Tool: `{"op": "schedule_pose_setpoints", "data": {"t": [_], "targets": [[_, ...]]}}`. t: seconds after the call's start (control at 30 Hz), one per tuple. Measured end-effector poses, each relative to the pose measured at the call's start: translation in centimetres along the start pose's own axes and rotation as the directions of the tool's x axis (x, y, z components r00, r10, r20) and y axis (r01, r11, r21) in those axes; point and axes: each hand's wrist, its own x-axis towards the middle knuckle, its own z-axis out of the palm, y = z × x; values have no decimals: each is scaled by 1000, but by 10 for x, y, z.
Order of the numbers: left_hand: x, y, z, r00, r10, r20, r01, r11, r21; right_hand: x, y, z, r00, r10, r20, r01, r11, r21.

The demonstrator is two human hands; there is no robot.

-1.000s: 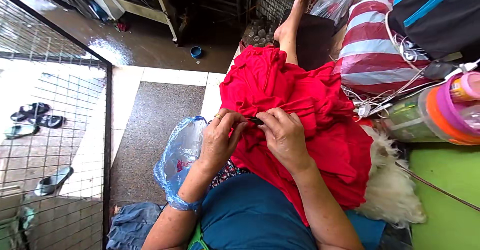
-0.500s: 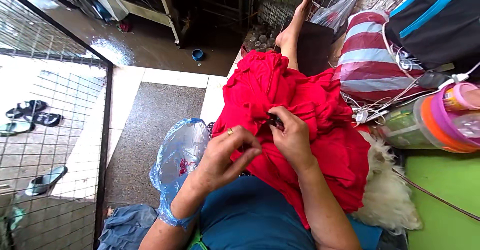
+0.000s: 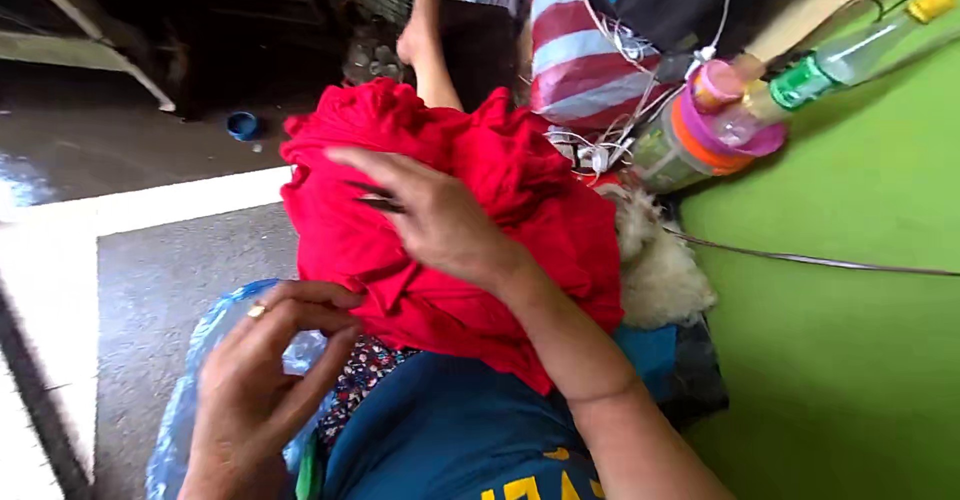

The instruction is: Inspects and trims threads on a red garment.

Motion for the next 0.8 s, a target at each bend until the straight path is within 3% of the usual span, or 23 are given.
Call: {"op": "schedule_pose_setpoints", "data": {"t": [0.1,0.2,0.27,0.37,0.43,0.53,0.8], "targets": [[-2,-3,1,992,-99,-81,94,993,-69,-55,29,-75,971,238,-25,-239,968,-80],[2,2,10,977,-174,-122,158,979,-128,-120,41,-132,840,535,-90,-543,825,-158],[4,2,15,976,-184,-113,165,973,-164,-158,43,-145,749,652,-120,-662,725,-188],[7,7,20,971,-214,-104,189,959,-210,-191,52,-142,671,740,-41,-735,658,-163],[8,11,19,964,-240,-117,209,951,-228,-194,54,-134,661,750,-8,-745,656,-121],[10,13,19,968,-212,-131,182,961,-207,-192,52,-132,727,684,-60,-687,723,-70],[9,6,19,976,-186,-110,164,969,-184,-184,45,-133,850,370,-375,-487,824,-289]]}}
